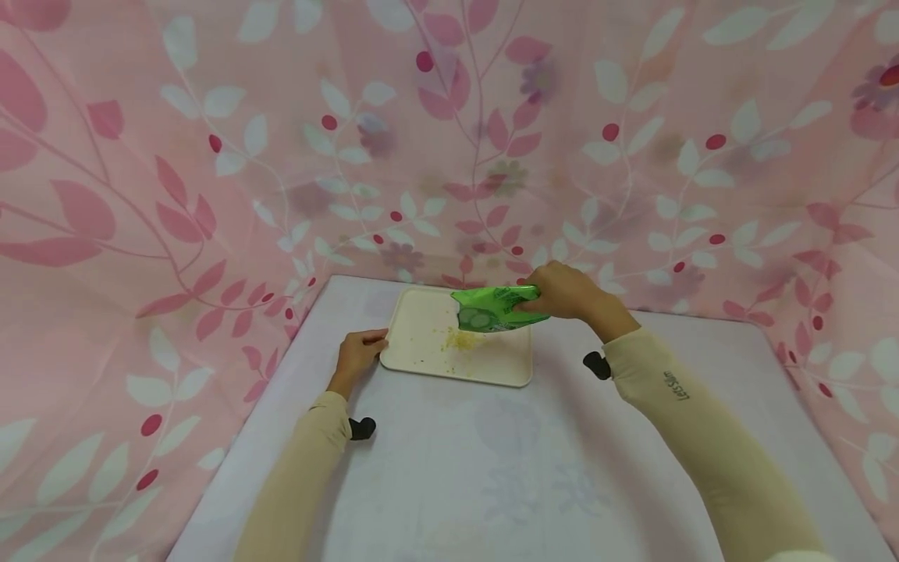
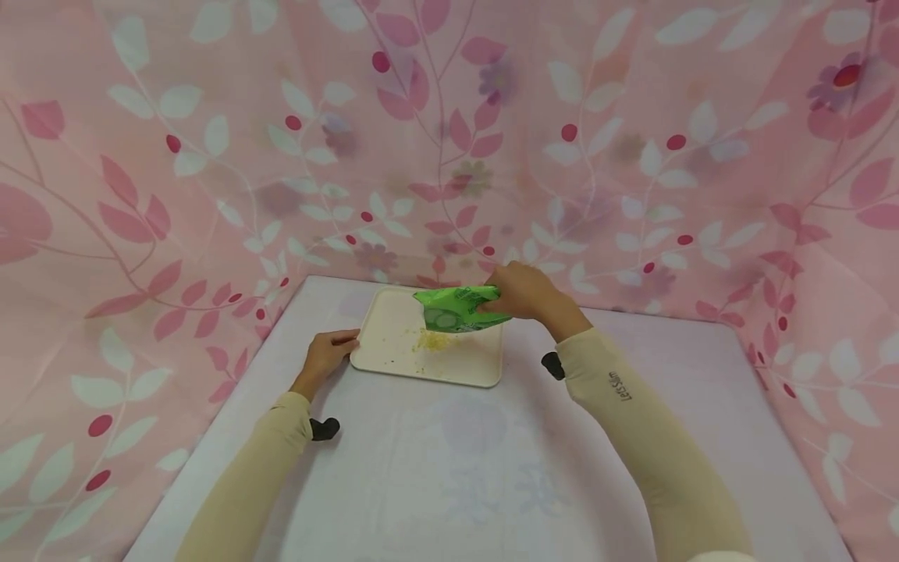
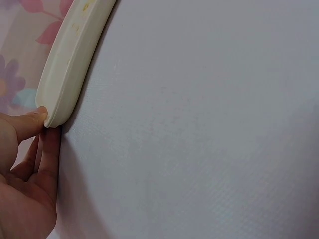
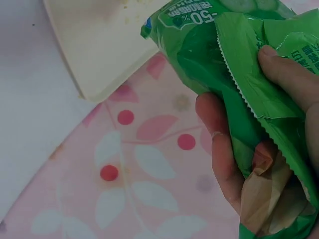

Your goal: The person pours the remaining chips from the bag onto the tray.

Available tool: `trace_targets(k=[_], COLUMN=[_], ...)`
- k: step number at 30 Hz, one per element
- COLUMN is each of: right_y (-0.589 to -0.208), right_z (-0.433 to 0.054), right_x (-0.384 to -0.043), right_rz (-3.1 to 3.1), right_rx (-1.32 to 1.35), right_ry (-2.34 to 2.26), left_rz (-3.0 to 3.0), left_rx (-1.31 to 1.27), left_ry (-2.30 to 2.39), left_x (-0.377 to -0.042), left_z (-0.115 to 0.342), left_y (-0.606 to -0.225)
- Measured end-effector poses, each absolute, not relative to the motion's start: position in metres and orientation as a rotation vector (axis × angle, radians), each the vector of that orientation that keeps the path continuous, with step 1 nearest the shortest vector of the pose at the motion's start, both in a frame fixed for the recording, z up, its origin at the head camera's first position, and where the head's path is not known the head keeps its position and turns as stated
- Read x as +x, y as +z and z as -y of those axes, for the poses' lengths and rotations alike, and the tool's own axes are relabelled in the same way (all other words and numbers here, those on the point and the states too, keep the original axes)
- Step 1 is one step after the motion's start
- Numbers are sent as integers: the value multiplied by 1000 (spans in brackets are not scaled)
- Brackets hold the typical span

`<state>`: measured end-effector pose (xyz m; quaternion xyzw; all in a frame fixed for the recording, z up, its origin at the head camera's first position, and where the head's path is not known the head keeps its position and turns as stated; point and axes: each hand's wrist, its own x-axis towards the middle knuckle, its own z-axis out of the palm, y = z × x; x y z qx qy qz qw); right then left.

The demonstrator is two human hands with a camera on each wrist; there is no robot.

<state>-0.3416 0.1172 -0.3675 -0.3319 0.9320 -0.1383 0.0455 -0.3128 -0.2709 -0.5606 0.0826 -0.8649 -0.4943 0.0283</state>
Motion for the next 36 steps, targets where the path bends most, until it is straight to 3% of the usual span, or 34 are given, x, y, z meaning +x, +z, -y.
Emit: trace_targets(k=[9, 16, 24, 30, 36], right_y=[-352, -368, -362, -380, -374], right_z=[-114, -115, -123, -125, -125], right_x=[-338, -348, -342, -346, -343], right_rz=[-2952, -2914, -3037, -2960, -3058], right_rx=[-986, -911, -977, -876, -902], right_ry=[-357, -150, -469, -314, -470], left_rz=[2669, 2695, 2694, 2689, 2696], left_rx=[253, 260, 252, 259, 275], left_ry=[-1526, -1495, -1477, -1475, -1480], left_x=[-314, -314, -315, -316, -315], left_z=[272, 272, 270, 270, 271], left_y=[-563, -564, -559, -558, -561])
